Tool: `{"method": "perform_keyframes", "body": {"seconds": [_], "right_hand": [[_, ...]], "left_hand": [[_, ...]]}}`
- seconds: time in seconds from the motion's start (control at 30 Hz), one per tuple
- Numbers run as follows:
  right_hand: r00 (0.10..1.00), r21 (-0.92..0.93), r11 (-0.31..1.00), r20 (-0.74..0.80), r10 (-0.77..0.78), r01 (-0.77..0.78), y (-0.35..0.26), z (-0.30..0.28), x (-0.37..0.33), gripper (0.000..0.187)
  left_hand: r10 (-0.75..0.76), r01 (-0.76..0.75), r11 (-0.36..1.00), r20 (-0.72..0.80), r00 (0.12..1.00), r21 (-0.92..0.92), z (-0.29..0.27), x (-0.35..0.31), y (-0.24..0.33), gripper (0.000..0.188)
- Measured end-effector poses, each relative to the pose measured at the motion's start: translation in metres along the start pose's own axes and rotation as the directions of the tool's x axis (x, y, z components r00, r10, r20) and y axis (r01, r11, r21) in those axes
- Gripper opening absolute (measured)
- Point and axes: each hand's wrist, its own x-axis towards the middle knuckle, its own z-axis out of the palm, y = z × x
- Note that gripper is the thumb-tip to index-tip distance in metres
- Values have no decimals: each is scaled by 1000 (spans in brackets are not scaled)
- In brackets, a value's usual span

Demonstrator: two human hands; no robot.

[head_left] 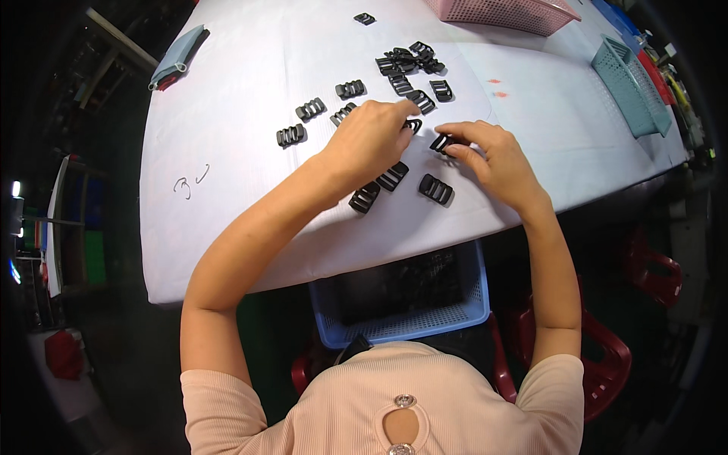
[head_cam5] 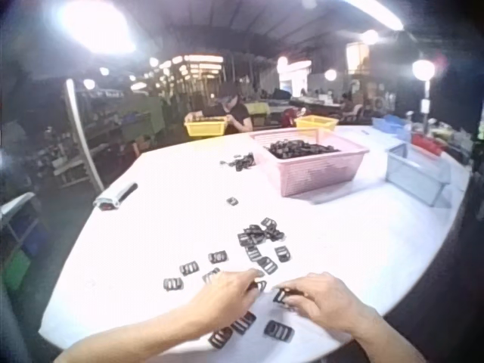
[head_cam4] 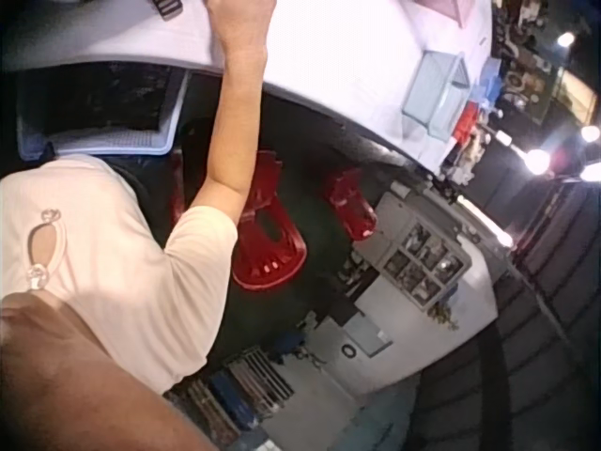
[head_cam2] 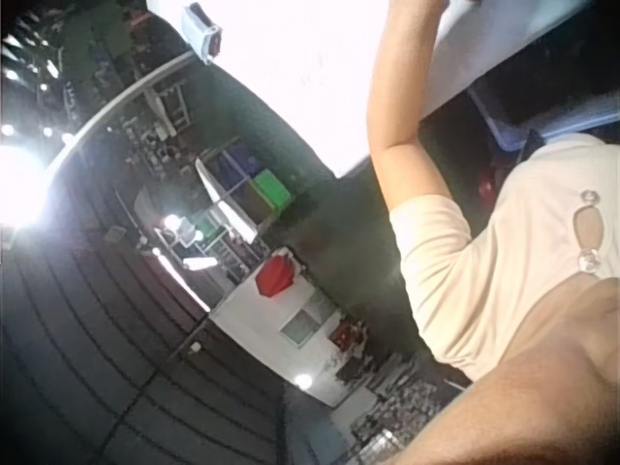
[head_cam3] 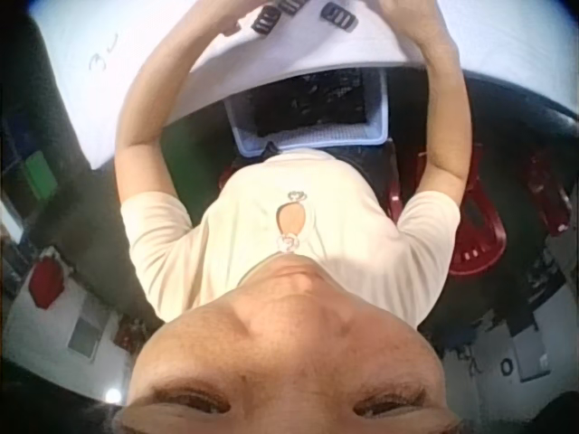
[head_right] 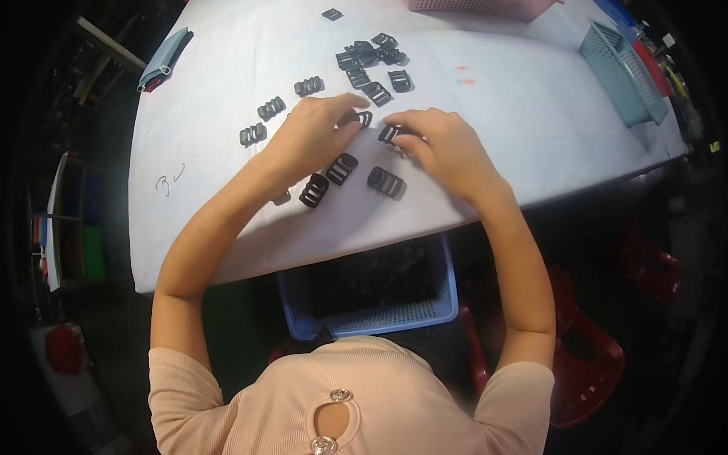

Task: The person sorts small black plastic clips on a white table, arranging them into neat rows and then gathering them into a blue basket. The person repeats this process with a second batch of clips from a pink basket.

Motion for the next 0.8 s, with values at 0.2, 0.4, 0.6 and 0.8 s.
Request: {"method": "perform_keyframes", "body": {"seconds": [0.2, 0.4, 0.6, 0.8], "right_hand": [[997, -182, 983, -79, 8, -23, -3, 2, 0, 19], [905, -177, 888, 60, -420, 424, -29, 40, 7, 17], [963, 6, 990, 232, -137, 140, -43, 34, 13, 13], [996, -177, 982, 57, -64, 73, -41, 38, 20, 15]], "left_hand": [[29, -29, 1000, 11, 1000, 7, -1, 9, -8, 19], [151, -128, 985, -216, 965, 117, -32, 8, -28, 21], [-56, 86, 991, -268, 962, 100, -72, -26, -58, 20], [-39, 99, 982, -338, 940, 160, -60, -28, -107, 22]]}}
